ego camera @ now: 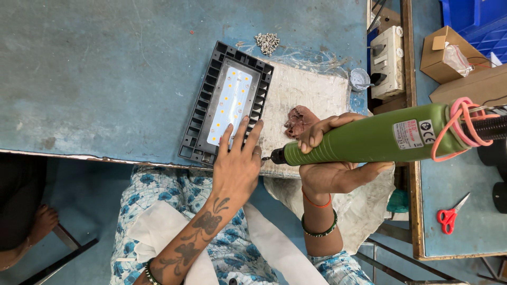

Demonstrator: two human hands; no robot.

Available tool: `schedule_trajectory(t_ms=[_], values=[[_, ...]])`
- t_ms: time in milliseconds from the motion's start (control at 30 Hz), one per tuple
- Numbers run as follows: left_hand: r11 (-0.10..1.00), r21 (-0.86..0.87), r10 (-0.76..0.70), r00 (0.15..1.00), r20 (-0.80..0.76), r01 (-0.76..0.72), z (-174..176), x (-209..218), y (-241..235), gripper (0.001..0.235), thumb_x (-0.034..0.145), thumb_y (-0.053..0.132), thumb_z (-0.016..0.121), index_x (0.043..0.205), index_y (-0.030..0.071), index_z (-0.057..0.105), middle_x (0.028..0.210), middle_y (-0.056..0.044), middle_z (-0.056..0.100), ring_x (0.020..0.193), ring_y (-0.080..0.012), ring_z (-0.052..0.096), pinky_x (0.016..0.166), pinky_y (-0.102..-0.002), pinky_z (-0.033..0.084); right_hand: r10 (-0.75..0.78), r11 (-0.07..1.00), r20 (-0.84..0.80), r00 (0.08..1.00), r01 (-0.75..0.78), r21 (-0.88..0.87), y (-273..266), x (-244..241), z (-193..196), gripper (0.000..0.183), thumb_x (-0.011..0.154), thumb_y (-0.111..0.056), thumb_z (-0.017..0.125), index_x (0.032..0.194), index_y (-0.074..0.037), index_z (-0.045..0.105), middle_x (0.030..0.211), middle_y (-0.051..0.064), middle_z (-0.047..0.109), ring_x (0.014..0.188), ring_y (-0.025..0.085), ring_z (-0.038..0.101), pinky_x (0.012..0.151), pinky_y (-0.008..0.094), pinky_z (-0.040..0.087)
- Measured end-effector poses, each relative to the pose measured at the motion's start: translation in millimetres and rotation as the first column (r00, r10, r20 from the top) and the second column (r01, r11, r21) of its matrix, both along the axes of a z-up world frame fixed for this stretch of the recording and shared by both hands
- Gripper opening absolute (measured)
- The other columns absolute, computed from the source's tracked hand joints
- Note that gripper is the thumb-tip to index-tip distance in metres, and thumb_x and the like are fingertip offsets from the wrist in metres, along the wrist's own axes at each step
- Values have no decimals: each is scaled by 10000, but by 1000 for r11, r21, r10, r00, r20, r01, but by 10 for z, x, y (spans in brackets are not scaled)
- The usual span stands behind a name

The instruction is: The person assembles an LED light fixture by securing a white plastic component to the black housing using a green power drill and a screwdriver. They repeatedly drill and tighten screws at the corners of the fixture while seated at a workbench.

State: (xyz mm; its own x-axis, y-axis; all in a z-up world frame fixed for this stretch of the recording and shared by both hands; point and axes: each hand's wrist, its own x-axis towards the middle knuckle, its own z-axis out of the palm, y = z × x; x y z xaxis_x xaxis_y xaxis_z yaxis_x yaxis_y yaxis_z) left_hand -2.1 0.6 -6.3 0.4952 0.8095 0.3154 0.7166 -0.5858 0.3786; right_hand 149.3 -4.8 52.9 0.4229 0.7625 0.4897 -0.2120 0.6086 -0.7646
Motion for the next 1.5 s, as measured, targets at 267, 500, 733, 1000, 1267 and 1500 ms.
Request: schedule_trajectory(t_ms=[267,500,733,1000,1267,1500], values=[[997,-63,-30,999,36,32,41,-21,4,135,771,88,705,822,-26,756,1503,-152,498,1453,-352,374,1208,-541,232,1,999,-2,1000,-1,-45,-33,26,23,872,978,-812,330,1046,46,472,701,145,477,568,208,492,516,315,435],[995,-88,-33,998,46,37,90,-26,31,152,738,23,687,864,-32,752,1509,-160,493,1463,-352,365,1217,-538,214,-11,999,-63,998,9,-38,-32,47,-12,882,959,-813,336,1044,55,468,736,154,493,571,207,499,500,322,443],[993,-103,-43,997,58,49,89,-53,31,213,690,19,687,882,-41,759,1497,-168,494,1454,-360,363,1204,-541,209,27,999,-85,996,-29,-24,-56,77,-17,909,978,-823,296,1045,67,473,715,167,510,568,227,520,516,336,464],[998,-55,6,998,68,-2,13,11,24,156,768,62,704,885,-21,763,1506,-132,506,1453,-330,394,1213,-523,245,34,999,-104,994,-36,-22,-57,63,-14,927,975,-835,295,1048,71,475,705,174,517,565,236,532,522,338,481],[999,-54,-6,1000,25,7,17,-5,35,170,746,38,705,894,-17,767,1502,-132,502,1451,-332,390,1206,-525,246,102,995,-86,991,-101,20,-66,96,-42,896,965,-801,292,1068,67,486,764,164,530,622,225,554,558,334,494],[997,-82,-5,1000,19,7,17,3,35,182,721,26,723,892,-7,776,1510,-122,495,1454,-325,382,1207,-524,231,87,996,-126,988,-85,20,-80,101,-59,930,957,-832,287,1064,72,481,763,169,534,620,238,560,552,346,498]])
